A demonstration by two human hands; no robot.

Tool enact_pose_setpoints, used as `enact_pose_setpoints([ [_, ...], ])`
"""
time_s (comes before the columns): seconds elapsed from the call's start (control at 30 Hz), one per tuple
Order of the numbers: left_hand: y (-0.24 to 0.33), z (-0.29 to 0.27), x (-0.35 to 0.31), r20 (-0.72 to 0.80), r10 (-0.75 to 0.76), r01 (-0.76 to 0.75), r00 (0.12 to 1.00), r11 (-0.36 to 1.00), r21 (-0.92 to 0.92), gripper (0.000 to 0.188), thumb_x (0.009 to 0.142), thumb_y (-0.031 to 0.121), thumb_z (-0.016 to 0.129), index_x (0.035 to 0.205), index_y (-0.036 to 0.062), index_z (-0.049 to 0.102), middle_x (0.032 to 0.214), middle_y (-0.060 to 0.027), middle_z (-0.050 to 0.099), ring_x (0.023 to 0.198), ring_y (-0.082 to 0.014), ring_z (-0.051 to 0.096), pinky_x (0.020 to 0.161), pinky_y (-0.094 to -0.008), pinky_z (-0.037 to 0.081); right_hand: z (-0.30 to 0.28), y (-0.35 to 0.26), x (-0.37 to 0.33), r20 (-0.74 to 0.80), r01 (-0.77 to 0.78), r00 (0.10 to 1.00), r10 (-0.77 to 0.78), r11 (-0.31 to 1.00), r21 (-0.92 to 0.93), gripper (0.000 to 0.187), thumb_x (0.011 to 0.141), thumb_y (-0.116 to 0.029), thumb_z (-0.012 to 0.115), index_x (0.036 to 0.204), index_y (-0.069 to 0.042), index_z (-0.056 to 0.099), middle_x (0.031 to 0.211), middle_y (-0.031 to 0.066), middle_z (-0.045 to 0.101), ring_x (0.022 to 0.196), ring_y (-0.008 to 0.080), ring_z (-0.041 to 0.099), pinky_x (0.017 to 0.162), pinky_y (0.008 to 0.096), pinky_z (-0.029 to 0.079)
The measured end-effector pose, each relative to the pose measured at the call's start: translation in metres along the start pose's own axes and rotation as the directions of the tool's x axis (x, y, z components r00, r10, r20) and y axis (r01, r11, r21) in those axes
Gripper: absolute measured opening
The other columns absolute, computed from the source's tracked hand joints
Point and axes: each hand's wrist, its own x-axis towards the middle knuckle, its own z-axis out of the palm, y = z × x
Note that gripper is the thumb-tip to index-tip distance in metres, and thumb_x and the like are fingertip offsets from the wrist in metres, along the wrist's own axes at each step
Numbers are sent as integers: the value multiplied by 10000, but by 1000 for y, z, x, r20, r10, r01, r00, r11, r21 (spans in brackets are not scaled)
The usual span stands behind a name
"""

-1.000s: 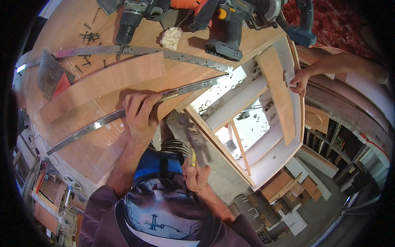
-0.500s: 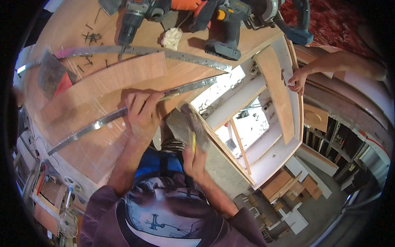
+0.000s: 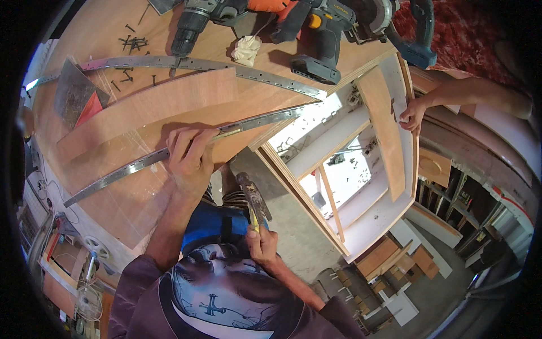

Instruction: The person hammers nails into a metal strip attached to a wooden frame using a hammer. They repeatedly position the strip, tap nails, and adjust the frame while another person assists by holding the frame steady.

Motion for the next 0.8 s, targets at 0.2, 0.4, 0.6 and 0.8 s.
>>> enact_pose_setpoints([
  [0.2, 0, 2, 3, -19, 18, -18, 1000, 1000, 6, 342, 795, -4, 814, 1115, 119, 800, 1016, -33, 682, 1002, -292, 654, 880, -442, 478, 0, -36, 25, -25, -2, 1000, 4, 999, 54, 480, 1156, -369, 498, 851, -15, 607, 596, 19, 561, 493, 140, 557, 480, 313, 425],
  [0.4, 1, 2, 3, -16, 23, -23, 1000, 1000, 21, 335, 799, -6, 811, 1110, 117, 803, 1004, -35, 682, 980, -283, 652, 856, -429, 468, -44, -127, 40, -114, 298, 950, -291, 953, 47, 732, 1128, -603, 413, 699, -42, 605, 599, 37, 587, 457, 179, 537, 462, 325, 415],
  [0.6, 2, 2, 5, -21, 20, -19, 1000, 1000, 16, 317, 792, -14, 805, 1087, 100, 814, 1015, -36, 684, 983, -276, 652, 856, -422, 473, -57, -136, 56, -54, 683, 730, -681, 728, 54, 409, 1097, -454, 549, 1011, -58, 599, 824, 113, 654, 738, 211, 630, 598, 302, 468],
  [0.8, 2, -6, 5, 27, 21, -21, 999, 1000, -1, 299, 795, -27, 797, 1066, 97, 819, 1026, -45, 688, 1023, -271, 662, 896, -432, 501, 3, -18, 17, 60, 216, 976, -207, 949, -230, 178, 1040, -124, 551, 1039, -14, 691, 677, 151, 606, 551, 341, 623, 558, 468, 498],
])
